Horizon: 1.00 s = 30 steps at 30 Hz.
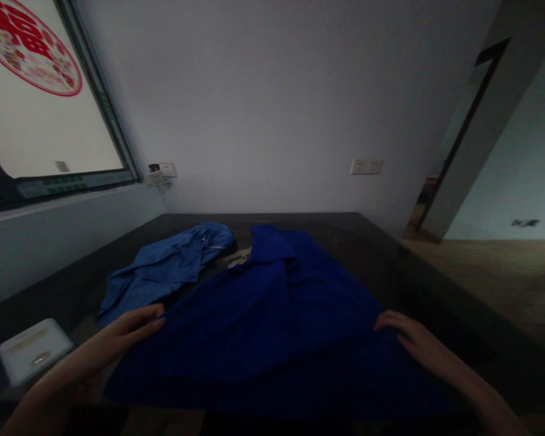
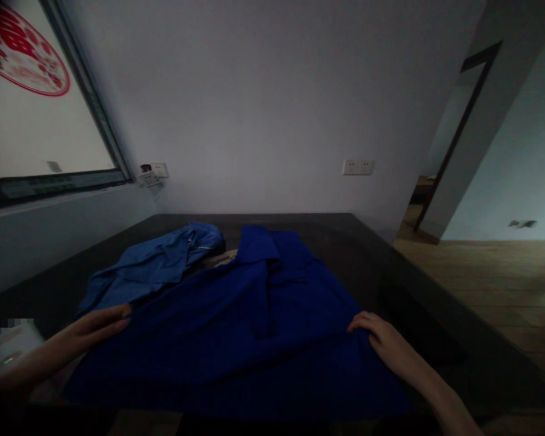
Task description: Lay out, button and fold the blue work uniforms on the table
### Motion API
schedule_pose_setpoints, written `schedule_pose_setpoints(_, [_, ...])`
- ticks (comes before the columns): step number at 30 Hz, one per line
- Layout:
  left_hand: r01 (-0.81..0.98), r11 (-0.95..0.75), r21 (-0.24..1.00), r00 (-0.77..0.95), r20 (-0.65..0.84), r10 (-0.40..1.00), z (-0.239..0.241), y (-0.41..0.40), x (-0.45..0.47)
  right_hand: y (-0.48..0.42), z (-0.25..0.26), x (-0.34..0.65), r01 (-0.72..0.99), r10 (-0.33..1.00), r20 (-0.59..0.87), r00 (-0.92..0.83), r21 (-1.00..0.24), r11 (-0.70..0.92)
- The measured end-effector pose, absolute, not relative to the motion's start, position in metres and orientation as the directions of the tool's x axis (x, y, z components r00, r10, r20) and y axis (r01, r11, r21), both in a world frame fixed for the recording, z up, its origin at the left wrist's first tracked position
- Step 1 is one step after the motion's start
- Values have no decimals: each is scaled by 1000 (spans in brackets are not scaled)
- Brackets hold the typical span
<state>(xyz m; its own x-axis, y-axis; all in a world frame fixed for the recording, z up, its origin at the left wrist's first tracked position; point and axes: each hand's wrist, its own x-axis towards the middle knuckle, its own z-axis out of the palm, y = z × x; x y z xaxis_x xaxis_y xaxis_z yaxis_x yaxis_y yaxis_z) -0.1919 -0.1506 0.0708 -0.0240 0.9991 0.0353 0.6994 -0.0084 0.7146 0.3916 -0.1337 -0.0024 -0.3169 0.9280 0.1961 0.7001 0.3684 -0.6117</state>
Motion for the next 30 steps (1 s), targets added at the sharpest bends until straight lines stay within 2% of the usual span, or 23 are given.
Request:
schedule_pose_setpoints(2, [729, -37, 684, 154, -111, 982, 60, -142, -197, -137, 1, 393, 697, 928, 167, -334, -619, 362])
schedule_pose_setpoints(3, [756, -55, 652, 173, -118, 978, 57, -135, -198, -138, 5, 394, 696, 929, 159, -335, -622, 358])
schedule_pose_setpoints(7, [881, -159, 446, 106, 141, 984, 69, -111, -176, -131, 32, 384, 704, 934, 239, -265, -614, 357])
schedule_pose_setpoints(9, [892, -292, 345, 214, 246, 945, 89, -101, -140, -117, 46, 369, 713, 926, 284, -249, -593, 374])
schedule_pose_setpoints(11, [804, -520, 289, 457, 258, 851, 109, -91, -88, -93, 57, 348, 717, 909, 308, -281, -561, 412])
schedule_pose_setpoints(13, [623, -738, 258, 695, 251, 674, 119, -75, -27, -61, 59, 323, 716, 886, 317, -338, -524, 461])
schedule_pose_setpoints(15, [495, -847, 192, 811, 247, 530, 110, -53, 31, -25, 50, 299, 752, 881, 303, -363, -463, 469])
schedule_pose_setpoints(16, [485, -863, 141, 828, 243, 505, 100, -41, 55, -9, 41, 288, 788, 891, 288, -352, -422, 448])
schedule_pose_setpoints(18, [527, -848, 54, 828, 194, 527, 70, -16, 89, 17, 18, 273, 876, 925, 257, -278, -327, 355])
schedule_pose_setpoints(19, [585, -810, 34, 798, 155, 583, 54, -5, 98, 26, 5, 269, 888, 930, 254, -265, -311, 338])
schedule_pose_setpoints(21, [723, -690, 27, 688, 61, 723, 25, 12, 100, 36, -19, 269, 907, 942, 243, -233, -295, 301])
schedule_pose_setpoints(24, [835, -548, 39, 547, 45, 836, 1, 23, 79, 39, -44, 278, 927, 956, 220, -196, -276, 253])
schedule_pose_setpoints(26, [878, -471, 80, 465, 88, 881, -6, 23, 64, 40, -50, 284, 935, 963, 203, -180, -269, 231])
schedule_pose_setpoints(30, [896, -336, 291, 284, 207, 936, -11, 24, 49, 44, -51, 286, 932, 970, 200, -134, -307, 192])
